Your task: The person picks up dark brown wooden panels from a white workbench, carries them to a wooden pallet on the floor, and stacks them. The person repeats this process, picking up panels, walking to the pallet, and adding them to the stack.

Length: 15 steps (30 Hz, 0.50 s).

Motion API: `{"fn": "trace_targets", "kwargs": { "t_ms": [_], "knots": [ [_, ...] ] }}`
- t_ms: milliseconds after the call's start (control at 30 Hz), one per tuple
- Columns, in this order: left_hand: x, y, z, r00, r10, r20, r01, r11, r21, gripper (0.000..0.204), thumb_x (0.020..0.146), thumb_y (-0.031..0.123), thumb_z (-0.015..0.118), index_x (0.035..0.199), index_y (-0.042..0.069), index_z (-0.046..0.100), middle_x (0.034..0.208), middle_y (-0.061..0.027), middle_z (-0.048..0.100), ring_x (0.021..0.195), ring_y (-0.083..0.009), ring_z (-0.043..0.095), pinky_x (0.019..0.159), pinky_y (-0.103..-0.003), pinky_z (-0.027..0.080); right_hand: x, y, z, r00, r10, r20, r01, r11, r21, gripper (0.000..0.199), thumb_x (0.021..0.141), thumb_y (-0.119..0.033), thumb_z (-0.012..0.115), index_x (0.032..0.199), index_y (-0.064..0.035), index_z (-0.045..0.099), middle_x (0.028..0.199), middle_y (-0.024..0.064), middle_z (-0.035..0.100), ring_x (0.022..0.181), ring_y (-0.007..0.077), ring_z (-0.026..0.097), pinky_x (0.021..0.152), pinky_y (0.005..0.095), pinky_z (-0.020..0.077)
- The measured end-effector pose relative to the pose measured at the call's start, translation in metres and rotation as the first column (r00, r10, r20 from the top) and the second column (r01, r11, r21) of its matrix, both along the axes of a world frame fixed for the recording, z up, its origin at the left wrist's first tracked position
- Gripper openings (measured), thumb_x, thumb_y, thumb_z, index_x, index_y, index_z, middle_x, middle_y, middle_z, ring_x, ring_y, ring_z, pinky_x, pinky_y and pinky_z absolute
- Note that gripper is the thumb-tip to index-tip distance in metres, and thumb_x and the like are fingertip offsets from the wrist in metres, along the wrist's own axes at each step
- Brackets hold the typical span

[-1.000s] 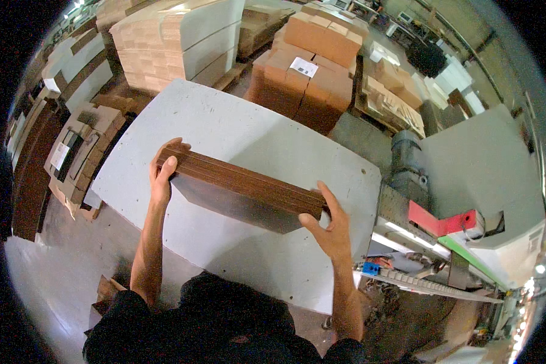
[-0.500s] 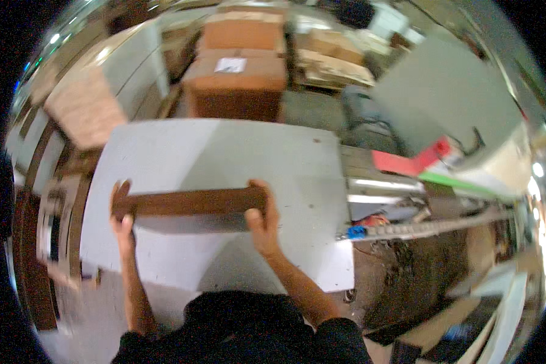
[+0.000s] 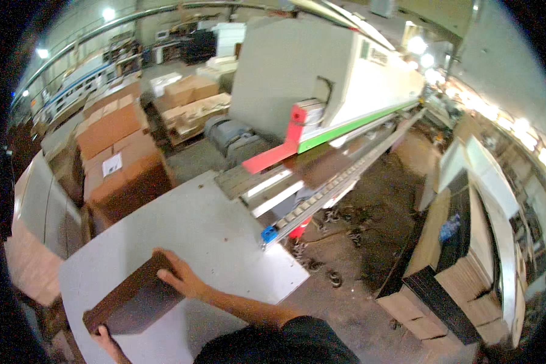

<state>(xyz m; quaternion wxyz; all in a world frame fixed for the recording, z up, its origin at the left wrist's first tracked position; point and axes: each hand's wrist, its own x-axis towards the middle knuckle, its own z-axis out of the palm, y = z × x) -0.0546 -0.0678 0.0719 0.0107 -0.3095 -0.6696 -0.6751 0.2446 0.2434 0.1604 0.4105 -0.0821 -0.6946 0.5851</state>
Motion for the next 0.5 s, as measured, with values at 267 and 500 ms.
{"fn": "trace_targets", "kwargs": {
  "t_ms": [267, 500],
  "knots": [
    [0.041, 0.013, 0.06, 0.93, 0.366, -0.018, -0.34, 0.842, -0.42, 0.054, 0.078, 0.02, 0.067, 0.122, -0.011, 0.06, 0.117, -0.0281, 0.065, 0.105, -0.0381, 0.063, 0.096, -0.045, 0.048, 0.047, 0.049, -0.021, 0.944, -0.172, 0.28, 0.108, 0.967, 0.23, 0.054, 0.096, -0.033, 0.063, 0.139, -0.0029, 0.048, 0.135, 0.0209, 0.053, 0.126, 0.0339, 0.05, 0.105, 0.0423, 0.0418],
    [0.066, 0.032, 0.098, 0.95, 0.309, 0.051, -0.279, 0.909, -0.311, 0.063, 0.078, 0.029, 0.072, 0.121, -0.015, 0.058, 0.116, -0.0299, 0.064, 0.104, -0.0392, 0.061, 0.094, -0.045, 0.048, 0.146, 0.18, -0.038, 0.672, -0.638, 0.377, 0.499, 0.766, 0.406, 0.038, 0.089, -0.027, 0.071, 0.117, -0.0024, 0.064, 0.115, 0.0172, 0.065, 0.099, 0.0295, 0.065, 0.089, 0.0389, 0.0523]
  ]
}}
